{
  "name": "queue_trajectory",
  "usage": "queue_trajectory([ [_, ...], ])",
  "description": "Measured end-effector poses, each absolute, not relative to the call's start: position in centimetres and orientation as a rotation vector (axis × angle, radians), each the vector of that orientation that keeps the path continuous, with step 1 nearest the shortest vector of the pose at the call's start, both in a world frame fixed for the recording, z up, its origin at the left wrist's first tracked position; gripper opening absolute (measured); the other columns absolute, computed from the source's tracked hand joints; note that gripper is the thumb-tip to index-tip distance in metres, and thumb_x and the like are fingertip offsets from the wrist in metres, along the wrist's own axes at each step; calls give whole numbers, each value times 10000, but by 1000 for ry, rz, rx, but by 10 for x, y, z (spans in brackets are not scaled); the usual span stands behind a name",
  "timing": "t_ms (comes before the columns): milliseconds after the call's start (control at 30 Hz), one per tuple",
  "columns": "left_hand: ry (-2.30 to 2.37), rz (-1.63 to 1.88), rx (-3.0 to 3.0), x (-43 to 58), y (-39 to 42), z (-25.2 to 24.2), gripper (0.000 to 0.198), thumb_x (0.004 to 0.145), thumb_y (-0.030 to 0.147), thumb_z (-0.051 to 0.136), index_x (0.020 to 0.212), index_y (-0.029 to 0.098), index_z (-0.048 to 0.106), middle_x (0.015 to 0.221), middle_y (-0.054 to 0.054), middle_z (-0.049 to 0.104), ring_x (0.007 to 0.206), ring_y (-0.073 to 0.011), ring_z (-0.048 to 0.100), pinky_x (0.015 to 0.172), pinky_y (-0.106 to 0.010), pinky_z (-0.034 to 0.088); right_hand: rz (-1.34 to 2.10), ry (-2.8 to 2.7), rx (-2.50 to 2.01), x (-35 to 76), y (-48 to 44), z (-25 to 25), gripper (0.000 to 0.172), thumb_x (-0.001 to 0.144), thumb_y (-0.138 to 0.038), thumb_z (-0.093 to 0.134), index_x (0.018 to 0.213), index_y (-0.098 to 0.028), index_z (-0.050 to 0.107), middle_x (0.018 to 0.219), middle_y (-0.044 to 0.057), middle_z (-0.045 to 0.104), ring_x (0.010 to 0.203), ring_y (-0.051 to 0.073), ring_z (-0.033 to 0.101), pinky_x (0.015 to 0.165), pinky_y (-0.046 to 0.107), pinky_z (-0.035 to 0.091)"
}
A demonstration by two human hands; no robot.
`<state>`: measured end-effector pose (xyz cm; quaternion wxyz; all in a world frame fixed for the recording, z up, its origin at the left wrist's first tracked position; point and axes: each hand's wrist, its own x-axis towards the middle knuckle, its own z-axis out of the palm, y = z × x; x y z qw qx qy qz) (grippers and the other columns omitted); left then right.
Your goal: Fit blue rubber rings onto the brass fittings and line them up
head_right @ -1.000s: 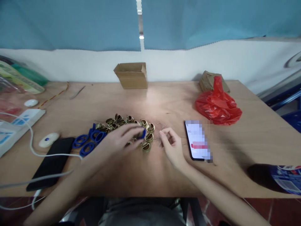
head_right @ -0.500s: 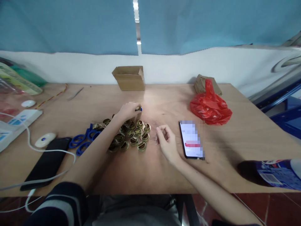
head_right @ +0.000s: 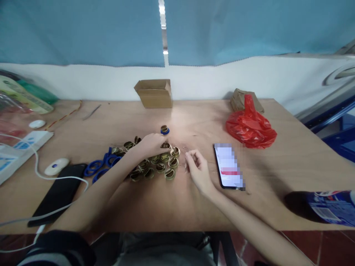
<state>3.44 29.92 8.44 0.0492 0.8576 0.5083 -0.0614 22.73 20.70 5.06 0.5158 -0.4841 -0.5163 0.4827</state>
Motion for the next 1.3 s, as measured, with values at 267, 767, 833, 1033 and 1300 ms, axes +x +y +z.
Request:
queue_trajectory([
  [267,1102,764,2199,16,288,81,224,925,202,555,1133,151,624,1014,-98,687,893,-191,647,776,-314,514,1328,-1188,-1023,235,212,43,332,944,-473,624,771,-205,532,634,-49,516,536,98,469,529,233,379],
  [767,726,852,1281,30,216,51,284,949,367,625,1173,194,651,1037,-65,663,886,-152,638,787,-280,525,1569,-1475,-737,240,202,56,241,998,-428,577,923,-200,555,724,-14,586,643,122,530,648,274,409],
  [833,733,843,1250,34,214,51,290,942,376,634,1156,181,648,948,-50,670,803,-136,641,746,-277,527,1537,-1509,-777,240,202,59,259,990,-440,585,901,-200,544,710,-23,556,622,115,492,613,264,380],
  [1033,730,872,1154,40,208,52,257,917,351,670,1091,162,658,833,-22,685,694,-109,647,706,-267,533,1576,-1526,-797,238,202,61,252,990,-424,586,886,-209,507,699,-41,482,595,105,416,556,254,316],
  [1300,735,859,1116,39,208,54,248,904,350,681,1043,145,682,790,-31,700,665,-123,659,684,-286,554,1658,-1529,-812,244,202,56,247,1001,-423,569,901,-204,516,712,-31,505,602,107,431,575,265,330],
])
